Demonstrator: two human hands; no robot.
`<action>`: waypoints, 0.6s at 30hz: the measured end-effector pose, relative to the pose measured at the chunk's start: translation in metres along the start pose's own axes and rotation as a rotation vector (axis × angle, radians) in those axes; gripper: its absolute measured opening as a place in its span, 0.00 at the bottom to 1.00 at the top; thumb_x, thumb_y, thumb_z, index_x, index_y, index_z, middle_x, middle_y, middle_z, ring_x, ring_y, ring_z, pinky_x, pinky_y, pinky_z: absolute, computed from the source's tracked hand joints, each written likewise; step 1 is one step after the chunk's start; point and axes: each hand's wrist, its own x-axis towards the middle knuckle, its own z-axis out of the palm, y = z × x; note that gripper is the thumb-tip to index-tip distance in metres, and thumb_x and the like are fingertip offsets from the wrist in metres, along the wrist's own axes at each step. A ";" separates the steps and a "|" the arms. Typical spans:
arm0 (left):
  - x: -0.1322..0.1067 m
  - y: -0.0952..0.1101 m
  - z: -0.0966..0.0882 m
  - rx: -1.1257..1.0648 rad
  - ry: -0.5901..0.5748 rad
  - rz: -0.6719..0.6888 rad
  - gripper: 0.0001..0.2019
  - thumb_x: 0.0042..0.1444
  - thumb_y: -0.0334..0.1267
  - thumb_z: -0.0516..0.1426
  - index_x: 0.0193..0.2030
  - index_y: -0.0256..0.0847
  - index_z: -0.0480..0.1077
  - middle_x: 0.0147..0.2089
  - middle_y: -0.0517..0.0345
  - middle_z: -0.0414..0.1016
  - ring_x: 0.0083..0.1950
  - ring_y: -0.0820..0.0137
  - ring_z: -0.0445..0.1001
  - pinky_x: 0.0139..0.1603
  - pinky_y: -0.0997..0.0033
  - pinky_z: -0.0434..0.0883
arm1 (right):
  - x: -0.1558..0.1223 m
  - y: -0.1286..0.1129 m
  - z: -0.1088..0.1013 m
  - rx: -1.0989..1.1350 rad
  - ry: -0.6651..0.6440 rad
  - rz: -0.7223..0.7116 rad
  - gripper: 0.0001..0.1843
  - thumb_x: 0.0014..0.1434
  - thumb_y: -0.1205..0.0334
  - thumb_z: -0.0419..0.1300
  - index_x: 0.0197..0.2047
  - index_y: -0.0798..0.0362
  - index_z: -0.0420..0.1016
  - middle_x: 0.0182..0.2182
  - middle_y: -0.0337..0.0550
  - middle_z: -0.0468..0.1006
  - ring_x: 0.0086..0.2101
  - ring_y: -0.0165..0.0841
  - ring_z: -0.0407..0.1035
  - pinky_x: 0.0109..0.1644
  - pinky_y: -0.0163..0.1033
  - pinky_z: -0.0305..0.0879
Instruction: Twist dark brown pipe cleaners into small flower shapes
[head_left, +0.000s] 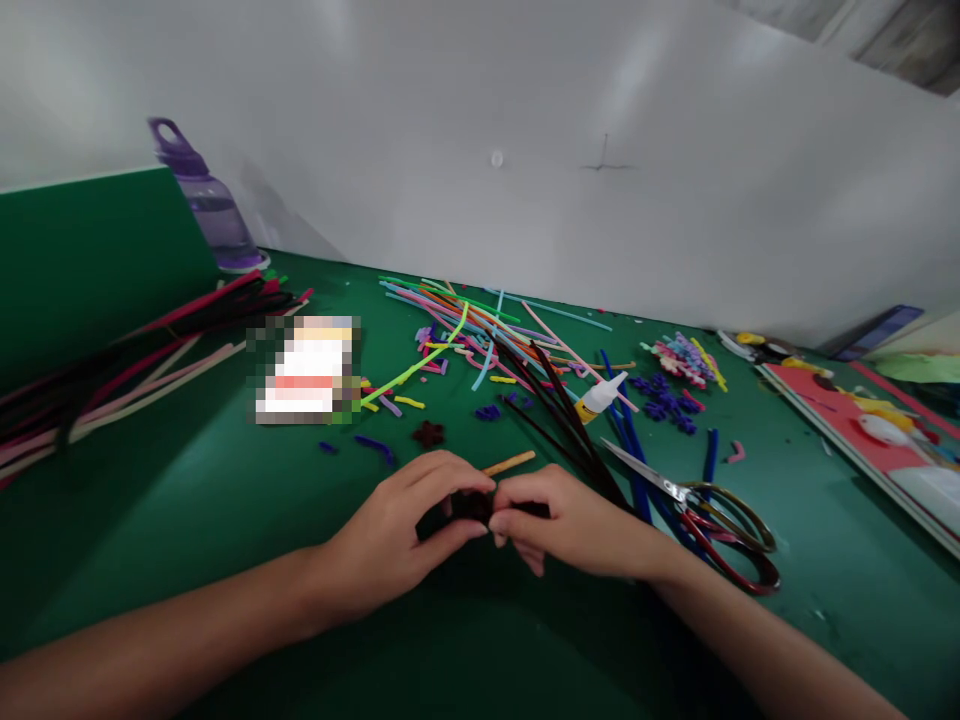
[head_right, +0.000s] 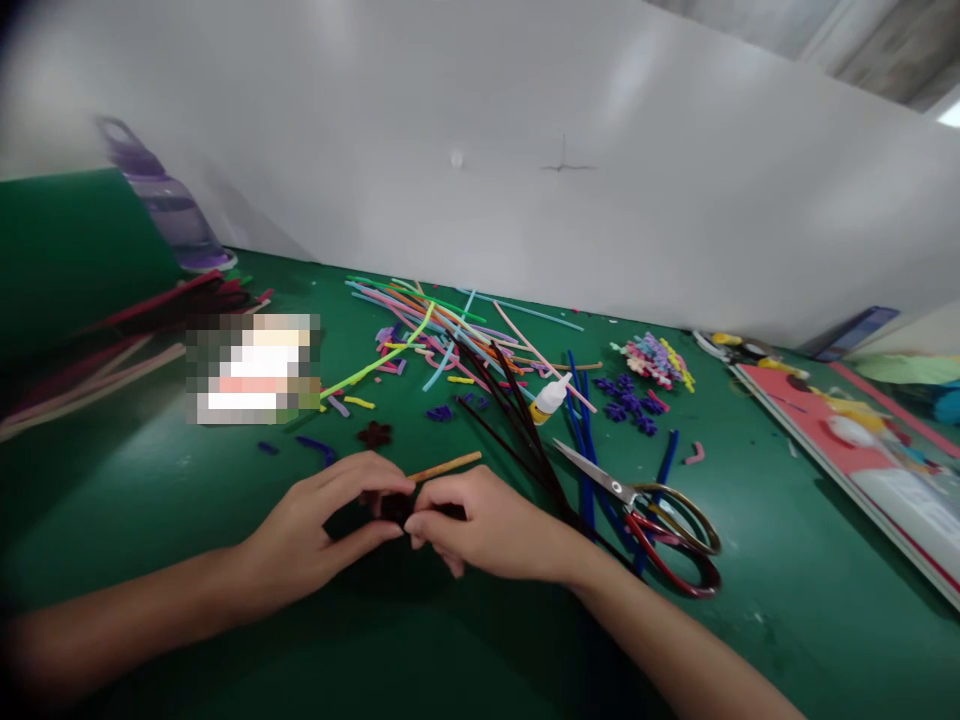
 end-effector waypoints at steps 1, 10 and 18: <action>0.000 0.000 0.000 -0.006 -0.002 0.047 0.13 0.56 0.27 0.56 0.48 0.40 0.67 0.43 0.55 0.71 0.44 0.72 0.70 0.45 0.73 0.69 | 0.000 0.001 -0.002 0.201 -0.079 0.069 0.11 0.63 0.60 0.52 0.31 0.56 0.67 0.15 0.31 0.62 0.18 0.24 0.62 0.23 0.28 0.54; -0.001 0.000 0.001 -0.007 -0.016 0.230 0.09 0.57 0.25 0.55 0.44 0.36 0.69 0.38 0.53 0.74 0.41 0.69 0.70 0.45 0.69 0.69 | 0.003 0.011 -0.005 0.596 -0.259 0.218 0.10 0.58 0.60 0.57 0.30 0.58 0.68 0.13 0.28 0.58 0.16 0.23 0.62 0.16 0.27 0.42; -0.005 0.000 0.003 0.084 -0.008 0.059 0.04 0.59 0.29 0.53 0.39 0.36 0.68 0.35 0.55 0.72 0.38 0.70 0.69 0.39 0.71 0.68 | -0.004 -0.006 0.001 -0.607 0.143 -0.250 0.09 0.62 0.65 0.52 0.32 0.55 0.70 0.24 0.36 0.71 0.25 0.26 0.63 0.30 0.32 0.54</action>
